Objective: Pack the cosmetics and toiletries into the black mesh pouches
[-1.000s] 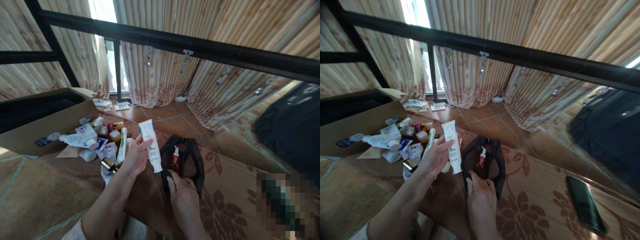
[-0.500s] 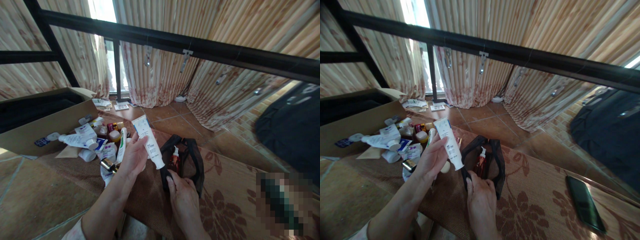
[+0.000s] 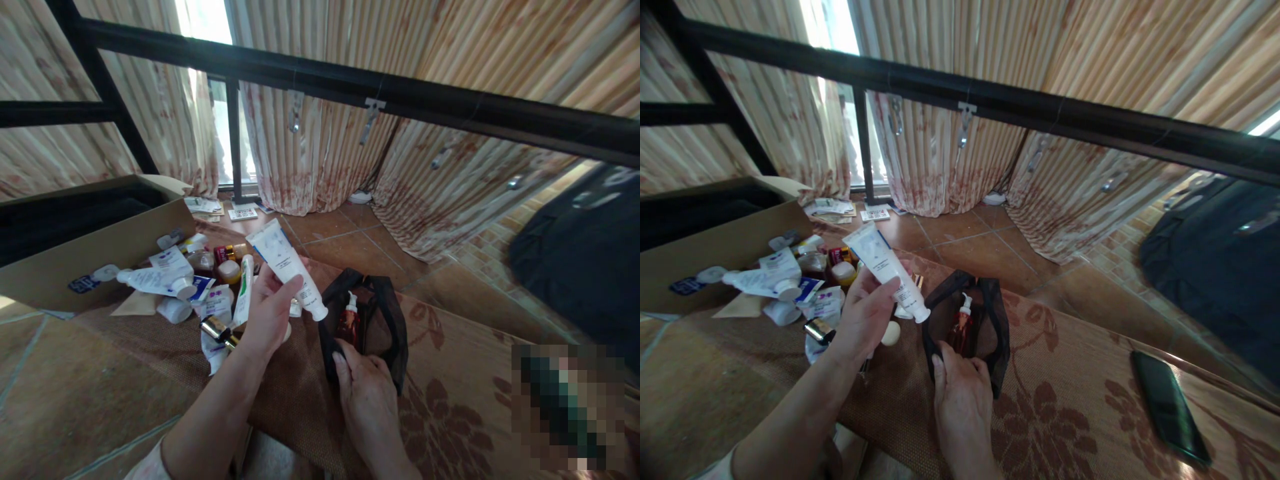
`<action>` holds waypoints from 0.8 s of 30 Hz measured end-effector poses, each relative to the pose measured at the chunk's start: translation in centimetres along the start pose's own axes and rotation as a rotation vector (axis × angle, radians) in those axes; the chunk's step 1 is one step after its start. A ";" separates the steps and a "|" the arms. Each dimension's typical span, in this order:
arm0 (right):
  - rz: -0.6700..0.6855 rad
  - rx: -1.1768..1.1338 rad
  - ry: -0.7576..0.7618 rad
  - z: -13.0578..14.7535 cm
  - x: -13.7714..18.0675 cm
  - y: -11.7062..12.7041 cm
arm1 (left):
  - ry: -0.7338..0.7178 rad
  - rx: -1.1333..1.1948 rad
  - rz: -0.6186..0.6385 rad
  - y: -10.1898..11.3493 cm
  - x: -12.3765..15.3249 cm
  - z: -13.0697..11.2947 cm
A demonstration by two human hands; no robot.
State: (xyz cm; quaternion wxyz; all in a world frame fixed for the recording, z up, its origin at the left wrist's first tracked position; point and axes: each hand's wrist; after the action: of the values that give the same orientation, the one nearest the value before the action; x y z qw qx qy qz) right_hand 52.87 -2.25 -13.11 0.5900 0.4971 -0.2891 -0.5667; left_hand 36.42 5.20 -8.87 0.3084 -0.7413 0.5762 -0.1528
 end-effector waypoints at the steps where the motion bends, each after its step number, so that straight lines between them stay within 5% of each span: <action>1: 0.002 -0.004 0.004 0.0 0.0 0.0 | 0.020 -0.052 0.009 0.0 0.1 0.1; 6: 0.001 -0.032 0.006 0.0 -0.1 -0.1 | 0.142 -0.338 0.141 0.2 0.6 0.9; 13: 0.010 -0.039 -0.004 0.1 0.0 0.0 | 0.174 -0.448 0.283 0.5 0.7 1.4; 19: -0.012 -0.063 0.014 0.2 -0.1 0.2 | 0.140 -0.427 0.284 0.1 1.0 0.4; 24: -0.018 -0.053 -0.011 0.3 -0.1 0.2 | 0.259 -0.316 0.380 -0.1 1.2 0.2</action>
State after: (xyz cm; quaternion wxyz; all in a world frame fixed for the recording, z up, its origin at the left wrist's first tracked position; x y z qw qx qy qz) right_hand 52.68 -2.26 -12.86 0.5960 0.4810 -0.2727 -0.5822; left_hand 36.94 4.18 -9.16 0.1359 -0.6330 0.7563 -0.0940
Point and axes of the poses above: each hand's wrist, its own x-axis away from the middle knuckle, its own y-axis out of the back of the hand, z = x × y, and after that the axes turned 2 degrees about y, right-handed
